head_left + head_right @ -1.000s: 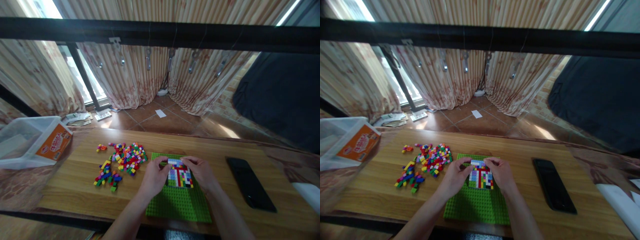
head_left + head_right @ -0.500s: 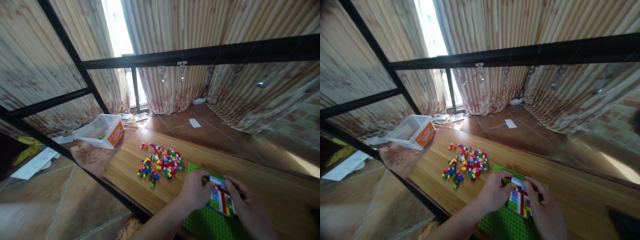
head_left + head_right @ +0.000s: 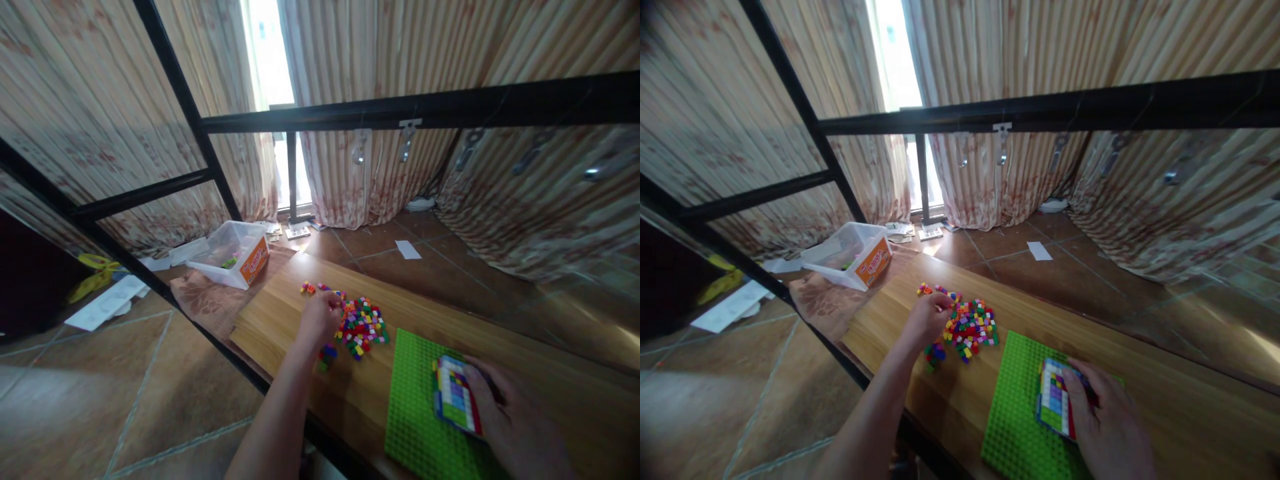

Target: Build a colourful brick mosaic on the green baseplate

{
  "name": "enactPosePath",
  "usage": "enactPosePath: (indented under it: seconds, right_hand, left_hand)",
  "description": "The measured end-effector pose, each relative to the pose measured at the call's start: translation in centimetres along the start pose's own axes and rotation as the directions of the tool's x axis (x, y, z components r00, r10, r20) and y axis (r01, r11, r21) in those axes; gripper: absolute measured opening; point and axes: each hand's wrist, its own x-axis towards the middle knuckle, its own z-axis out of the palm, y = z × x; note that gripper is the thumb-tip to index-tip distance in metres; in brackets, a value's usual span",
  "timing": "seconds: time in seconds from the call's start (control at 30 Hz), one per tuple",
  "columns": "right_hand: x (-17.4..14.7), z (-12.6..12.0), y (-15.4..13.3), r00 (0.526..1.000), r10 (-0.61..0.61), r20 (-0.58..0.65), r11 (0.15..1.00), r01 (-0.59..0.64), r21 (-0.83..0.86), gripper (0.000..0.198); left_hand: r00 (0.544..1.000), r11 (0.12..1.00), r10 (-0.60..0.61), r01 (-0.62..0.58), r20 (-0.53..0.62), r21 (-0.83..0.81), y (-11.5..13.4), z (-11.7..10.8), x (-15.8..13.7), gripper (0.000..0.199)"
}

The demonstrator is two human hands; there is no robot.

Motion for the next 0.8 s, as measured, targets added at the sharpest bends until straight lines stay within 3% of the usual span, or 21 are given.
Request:
enactPosePath:
  seconds: [0.1,0.27,0.4,0.57,0.7,0.8]
  right_hand:
    - [0.2,0.0,-0.1,1.000,0.003,-0.002,1.000,-0.003,-0.013,0.053]
    - [0.1,-0.2,-0.4,0.998,0.065,-0.010,0.998,-0.065,-0.017,0.055]
    - [0.0,-0.4,-0.7,0.995,0.094,-0.017,0.995,-0.094,-0.014,0.060]
    - [-0.1,-0.5,-1.0,0.996,0.093,-0.006,0.995,-0.093,-0.023,0.062]
    - [-0.3,-1.1,-1.7,0.993,0.105,-0.055,0.994,-0.103,0.029,0.059]
    - [-0.8,-2.1,-3.4,0.973,0.148,-0.176,0.985,-0.130,0.114,0.052]
  left_hand:
    - [0.999,0.994,0.039,-0.042,0.028,0.103,-1.5,-1.4,0.1,0.037]
    - [0.974,0.957,0.165,-0.196,0.156,0.215,-1.9,-1.3,-0.3,0.050]
    - [0.971,0.938,0.142,-0.194,0.194,0.286,-2.1,-1.1,-0.1,0.044]
    - [0.983,0.939,0.125,-0.161,0.133,0.305,-2.8,-1.2,0.4,0.039]
    - [0.977,0.961,0.195,-0.208,0.087,0.182,-2.6,-1.4,0.6,0.031]
    - [0.937,0.942,0.332,-0.326,0.104,-0.074,-1.3,-0.9,0.2,0.021]
